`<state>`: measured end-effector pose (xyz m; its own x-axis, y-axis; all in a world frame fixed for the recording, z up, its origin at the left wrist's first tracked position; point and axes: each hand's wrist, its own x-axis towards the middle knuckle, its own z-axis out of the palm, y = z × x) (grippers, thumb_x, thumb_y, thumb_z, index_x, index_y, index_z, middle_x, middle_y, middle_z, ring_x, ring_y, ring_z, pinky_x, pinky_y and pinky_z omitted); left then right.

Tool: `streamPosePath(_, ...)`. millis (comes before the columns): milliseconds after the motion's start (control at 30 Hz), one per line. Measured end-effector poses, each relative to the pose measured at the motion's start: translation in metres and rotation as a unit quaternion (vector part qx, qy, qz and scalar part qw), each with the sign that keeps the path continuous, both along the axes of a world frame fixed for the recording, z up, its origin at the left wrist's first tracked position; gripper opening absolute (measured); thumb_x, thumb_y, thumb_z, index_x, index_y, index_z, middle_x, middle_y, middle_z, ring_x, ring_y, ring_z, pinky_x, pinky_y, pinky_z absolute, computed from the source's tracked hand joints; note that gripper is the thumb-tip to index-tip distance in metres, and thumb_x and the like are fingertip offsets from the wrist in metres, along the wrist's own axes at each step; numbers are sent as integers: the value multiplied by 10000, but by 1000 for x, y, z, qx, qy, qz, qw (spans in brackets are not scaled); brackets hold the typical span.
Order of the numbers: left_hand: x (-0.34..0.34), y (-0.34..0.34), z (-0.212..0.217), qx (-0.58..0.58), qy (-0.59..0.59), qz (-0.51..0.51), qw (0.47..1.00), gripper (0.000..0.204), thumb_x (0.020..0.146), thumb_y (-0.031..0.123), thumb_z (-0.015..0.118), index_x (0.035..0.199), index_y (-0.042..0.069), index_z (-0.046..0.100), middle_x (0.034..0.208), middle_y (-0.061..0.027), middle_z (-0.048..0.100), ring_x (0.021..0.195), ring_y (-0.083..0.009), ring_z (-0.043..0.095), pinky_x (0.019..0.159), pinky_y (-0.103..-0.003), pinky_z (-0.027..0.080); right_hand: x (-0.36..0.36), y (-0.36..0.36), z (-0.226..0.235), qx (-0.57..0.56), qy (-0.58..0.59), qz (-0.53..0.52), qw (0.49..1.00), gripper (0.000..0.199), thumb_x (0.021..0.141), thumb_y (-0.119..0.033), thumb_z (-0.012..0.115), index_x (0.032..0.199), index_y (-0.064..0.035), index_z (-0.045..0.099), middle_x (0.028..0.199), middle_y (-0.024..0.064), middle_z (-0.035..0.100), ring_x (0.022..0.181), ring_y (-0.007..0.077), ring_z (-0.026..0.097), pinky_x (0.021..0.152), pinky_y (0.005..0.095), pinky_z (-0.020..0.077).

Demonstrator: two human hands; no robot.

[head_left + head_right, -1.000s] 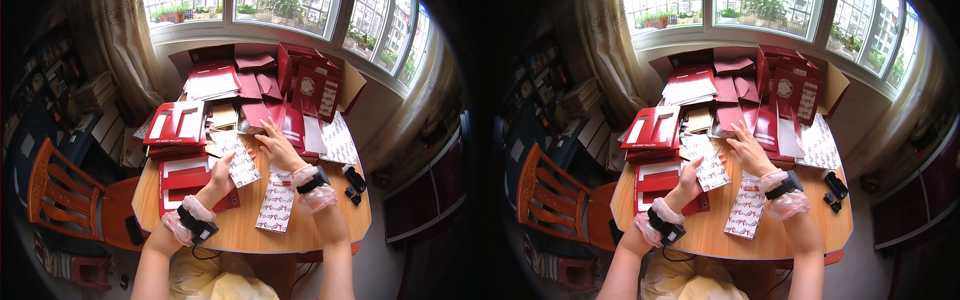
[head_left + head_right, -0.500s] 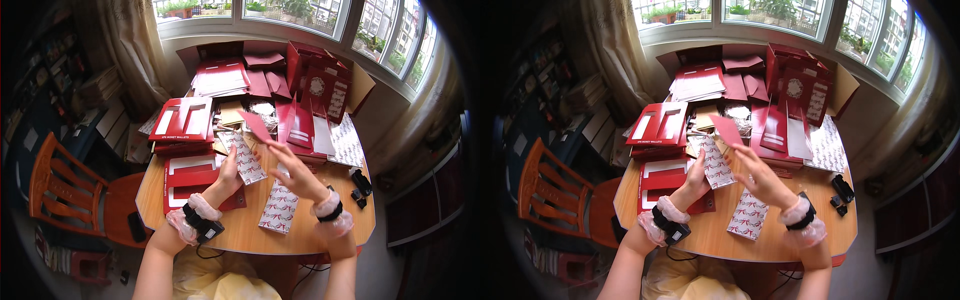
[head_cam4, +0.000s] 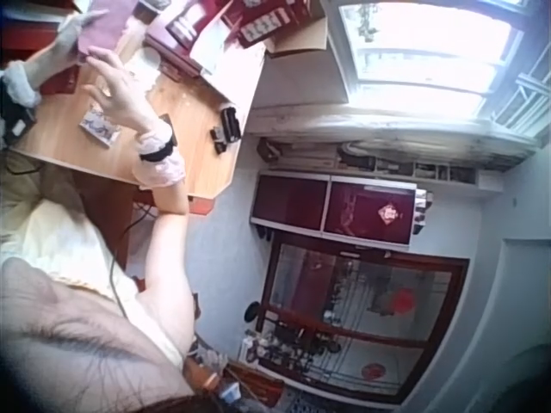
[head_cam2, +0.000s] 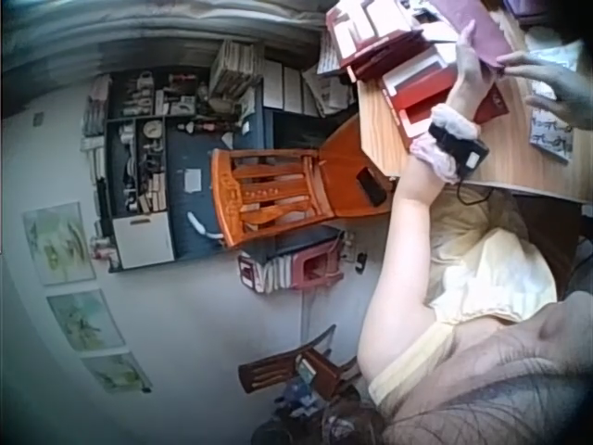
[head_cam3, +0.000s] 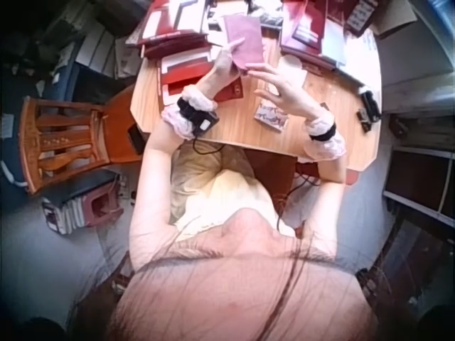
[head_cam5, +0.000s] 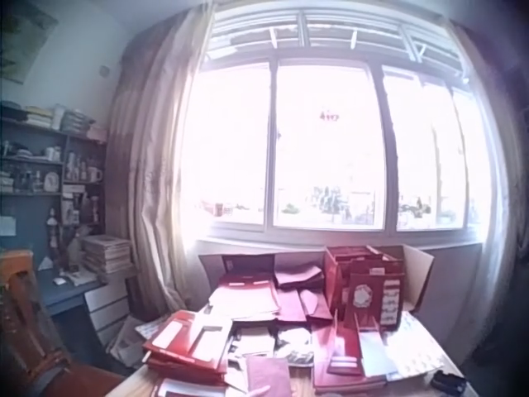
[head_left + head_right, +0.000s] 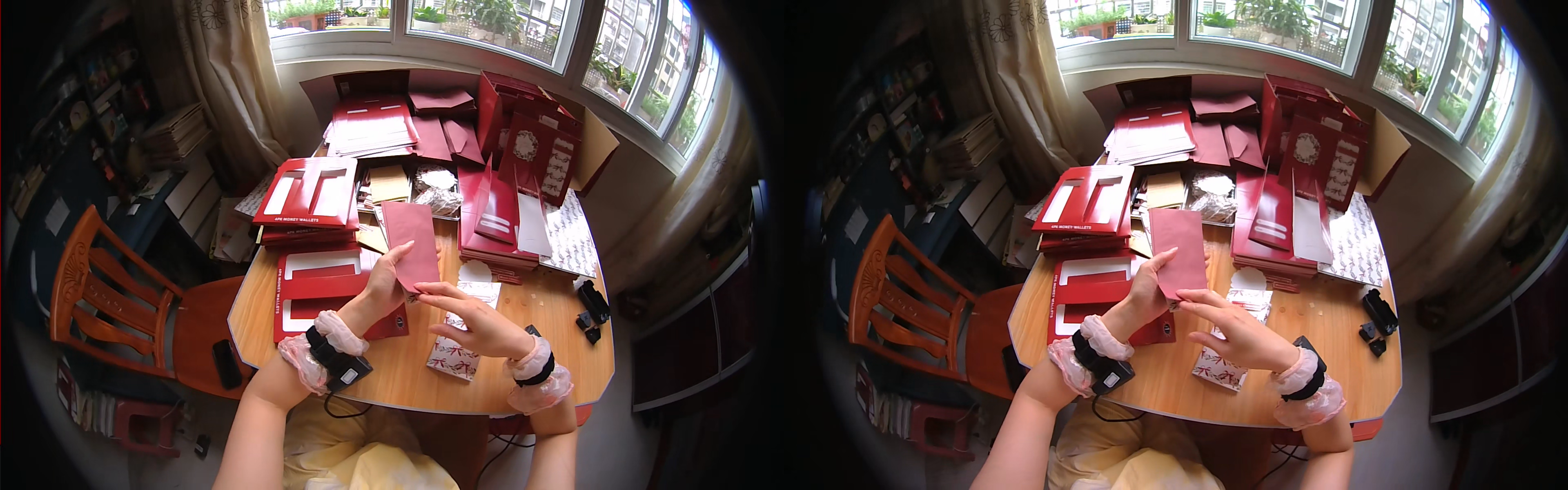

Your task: Assembling and folding paper gift boxes at a table.

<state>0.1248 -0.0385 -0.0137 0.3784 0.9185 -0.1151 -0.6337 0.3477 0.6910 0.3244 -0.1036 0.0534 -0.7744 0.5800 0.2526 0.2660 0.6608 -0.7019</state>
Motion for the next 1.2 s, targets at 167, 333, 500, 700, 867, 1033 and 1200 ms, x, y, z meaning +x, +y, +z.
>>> streamPosePath(167, -3, -4, 4, -12, 4, -26, 1000, 474, 1017, 248, 468, 1374, -63, 488, 1300, -167, 624, 1151, -258, 645, 995, -404, 527, 38, 12, 6, -40, 57, -333, 940, 131, 938, -78, 677, 987, 28, 617, 864, 116, 683, 723, 185, 697, 601, 307, 555)
streamPosePath(333, 1, -5, 2, -10, 36, -49, 998, 557, 970, 241, 535, 1421, -74, 447, 1357, -187, 593, 1171, -271, 633, 1027, -433, 514, 64, 26, -16, -166, -44, -437, 883, 358, 910, -216, 746, 927, -10, 454, 669, 109, 638, 500, 160, 646, 419, 311, 473)
streamPosePath(500, -1, -4, 2, 0, 71, -58, 996, 556, 942, 198, 591, 1416, -62, 458, 1338, -181, 609, 1157, -243, 637, 1002, -406, 524, 63, 38, -34, -238, 70, -328, 911, 349, 866, -132, 792, 942, -39, 464, 655, 34, 606, 512, 93, 596, 417, 252, 408)
streamPosePath(700, 0, -6, 3, 19, 101, -93, 990, 514, 990, 340, 629, 1367, 12, 508, 1242, -125, 644, 1161, -192, 625, 904, -402, 579, 92, 30, 11, -261, 222, -239, 908, 331, 868, -36, 770, 1011, -84, 475, 791, -6, 644, 657, 22, 581, 500, 159, 363)
streamPosePath(867, 4, -22, 8, 28, 129, -136, 982, 740, 976, 575, 549, 1481, 60, 385, 1401, -111, 535, 1278, -216, 549, 983, -413, 552, 58, 22, 15, -220, 343, -222, 886, 342, 898, -2, 725, 1067, -105, 446, 878, 11, 686, 630, -13, 481, 503, 152, 301)
streamPosePath(1033, 3, -23, -3, 110, 126, -264, 950, 878, 927, 660, 538, 1527, 56, 324, 1474, -136, 475, 1320, -227, 500, 1068, -407, 475, 46, 21, -4, -187, 347, -217, 893, 370, 914, 37, 690, 1139, -83, 421, 978, 58, 704, 816, 50, 635, 627, 162, 459)
streamPosePath(1200, -7, -21, -8, 147, 137, -291, 935, 825, 946, 565, 626, 1505, 24, 351, 1426, -133, 516, 1279, -207, 524, 1057, -381, 465, 34, 28, -16, -162, 341, -254, 890, 371, 911, 27, 699, 1130, -82, 420, 949, 65, 714, 671, 31, 593, 506, 164, 408)
